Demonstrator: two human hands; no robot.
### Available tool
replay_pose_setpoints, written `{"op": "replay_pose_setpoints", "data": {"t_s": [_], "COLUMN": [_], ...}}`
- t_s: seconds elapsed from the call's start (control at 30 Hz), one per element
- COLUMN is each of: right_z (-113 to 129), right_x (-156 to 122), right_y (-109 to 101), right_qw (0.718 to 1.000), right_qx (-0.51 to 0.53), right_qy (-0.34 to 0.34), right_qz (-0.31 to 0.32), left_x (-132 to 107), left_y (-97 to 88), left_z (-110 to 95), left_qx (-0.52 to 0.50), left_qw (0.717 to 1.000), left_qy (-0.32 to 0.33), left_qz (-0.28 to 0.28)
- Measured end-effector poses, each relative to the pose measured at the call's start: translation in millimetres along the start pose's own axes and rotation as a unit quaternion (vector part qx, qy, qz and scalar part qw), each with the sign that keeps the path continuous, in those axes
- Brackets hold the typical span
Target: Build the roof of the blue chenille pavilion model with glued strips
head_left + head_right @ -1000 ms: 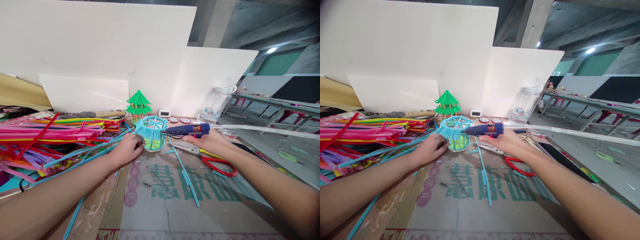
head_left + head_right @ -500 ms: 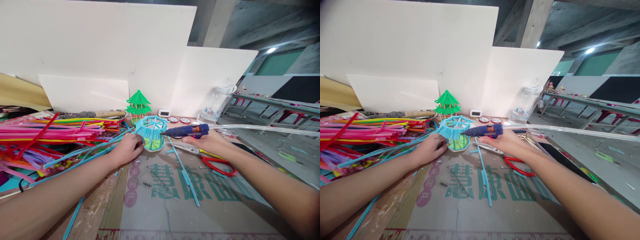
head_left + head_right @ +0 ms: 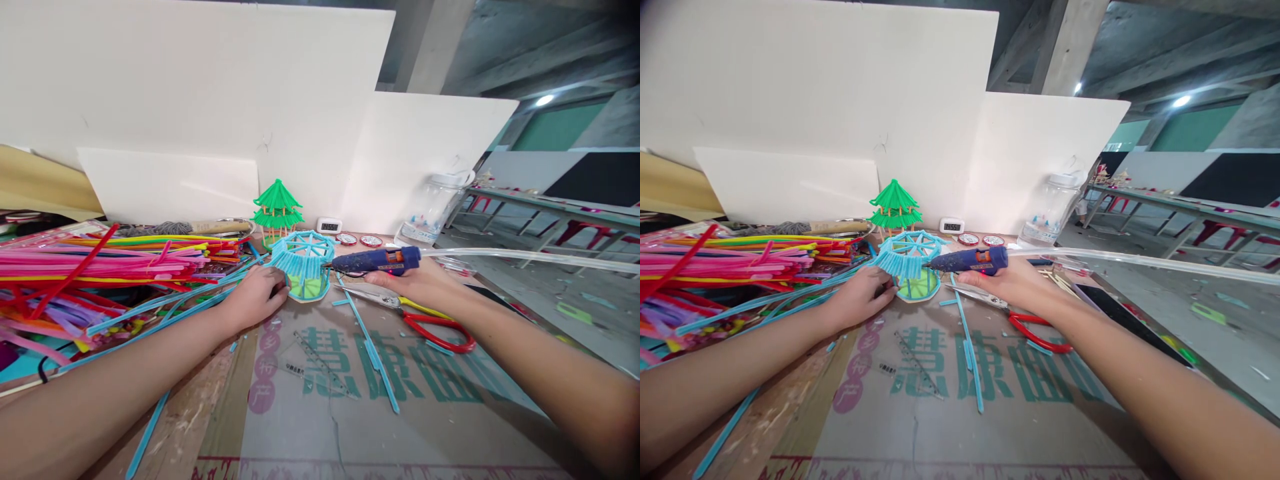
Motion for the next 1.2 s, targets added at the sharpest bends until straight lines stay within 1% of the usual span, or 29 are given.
{"op": "replay_pose_setpoints", "data": {"t_s": [0.33,0.53,0.67,0.9,1.07,1.2], "right_z": [-5.3,0.1,-0.4,-12.7,-14.2,-13.8], "right_x": [-1.7,2.4,4.1,4.3,3.7,2.5], "right_y": [1.5,0.5,0.4,-0.1,0.5,-0.1], "right_qw": [1.000,0.998,0.996,0.997,0.997,0.997], "right_qx": [0.013,0.058,0.078,0.060,0.063,0.066], "right_qy": [0.007,-0.009,-0.024,-0.020,-0.020,-0.007], "right_qz": [-0.004,-0.021,-0.031,-0.037,-0.033,-0.047], "left_x": [-0.3,0.0,0.1,-0.2,-0.5,-0.5], "left_y": [0.6,0.0,-0.4,0.3,0.6,0.2], "left_z": [0.4,0.5,-0.1,0.2,1.0,1.0], "left_qx": [-0.002,-0.008,-0.009,-0.006,-0.003,-0.005], "left_qw": [1.000,1.000,1.000,1.000,1.000,1.000], "left_qy": [0.002,0.001,0.001,-0.001,-0.001,0.000], "left_qz": [0.000,-0.002,0.000,-0.002,-0.002,-0.002]}}
Point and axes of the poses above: each hand's wrist, its own x-axis towards the middle knuckle, its own y-axis out of the palm, z = x × y, the point moved 8 cm from there along x, towards the middle knuckle, and after that the axes turned 9 degrees about -y, right-handed, at the moved point
